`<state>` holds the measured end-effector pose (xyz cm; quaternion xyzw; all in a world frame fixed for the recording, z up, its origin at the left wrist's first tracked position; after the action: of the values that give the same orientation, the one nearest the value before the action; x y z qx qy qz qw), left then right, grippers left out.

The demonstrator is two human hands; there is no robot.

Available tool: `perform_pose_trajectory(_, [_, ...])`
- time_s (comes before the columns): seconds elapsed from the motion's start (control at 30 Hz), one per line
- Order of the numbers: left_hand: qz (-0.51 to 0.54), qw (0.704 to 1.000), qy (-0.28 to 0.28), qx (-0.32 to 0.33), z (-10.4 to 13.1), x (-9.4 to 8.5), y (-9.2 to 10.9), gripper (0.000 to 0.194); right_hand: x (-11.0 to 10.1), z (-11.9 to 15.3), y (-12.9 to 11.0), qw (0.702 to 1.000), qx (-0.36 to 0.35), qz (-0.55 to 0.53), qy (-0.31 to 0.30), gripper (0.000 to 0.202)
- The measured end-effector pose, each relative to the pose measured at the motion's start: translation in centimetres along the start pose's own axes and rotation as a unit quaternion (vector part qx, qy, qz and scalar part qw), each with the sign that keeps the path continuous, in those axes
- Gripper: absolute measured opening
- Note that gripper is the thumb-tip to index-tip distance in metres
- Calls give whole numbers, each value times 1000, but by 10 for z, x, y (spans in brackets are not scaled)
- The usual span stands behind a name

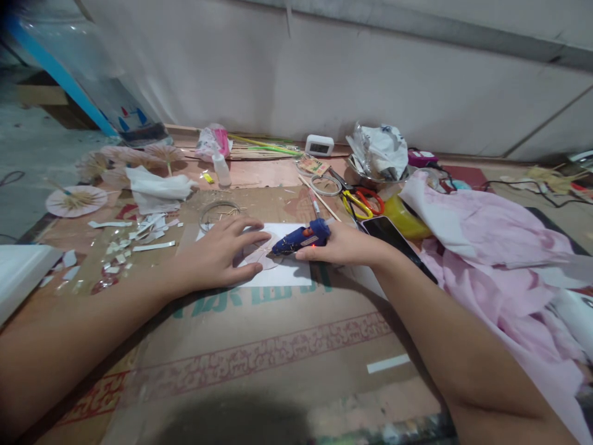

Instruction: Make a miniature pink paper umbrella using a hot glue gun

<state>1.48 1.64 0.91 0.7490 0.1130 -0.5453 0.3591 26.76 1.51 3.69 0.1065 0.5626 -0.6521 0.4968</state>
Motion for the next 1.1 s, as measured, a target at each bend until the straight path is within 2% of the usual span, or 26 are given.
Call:
perform_pose_trajectory(0.43, [1,1000,5,2,1,1,-1,54,-1,0,0,1000,2,1,14,53])
perform_pose_trajectory(1.1, [-2,1000,1,1,0,1,-1,55,-1,1,-3,1000,-12,8,-13,51])
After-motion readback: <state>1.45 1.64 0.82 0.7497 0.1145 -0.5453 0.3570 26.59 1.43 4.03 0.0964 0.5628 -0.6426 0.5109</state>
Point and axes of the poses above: each hand's wrist, its own z-axis away from the middle knuckle, its own x-axis out of the palm, y = z × x, the point moved 3 cm from there along -z, towards the middle knuckle, and after that the axes turned 7 degrees about z, right-handed, at the moved point
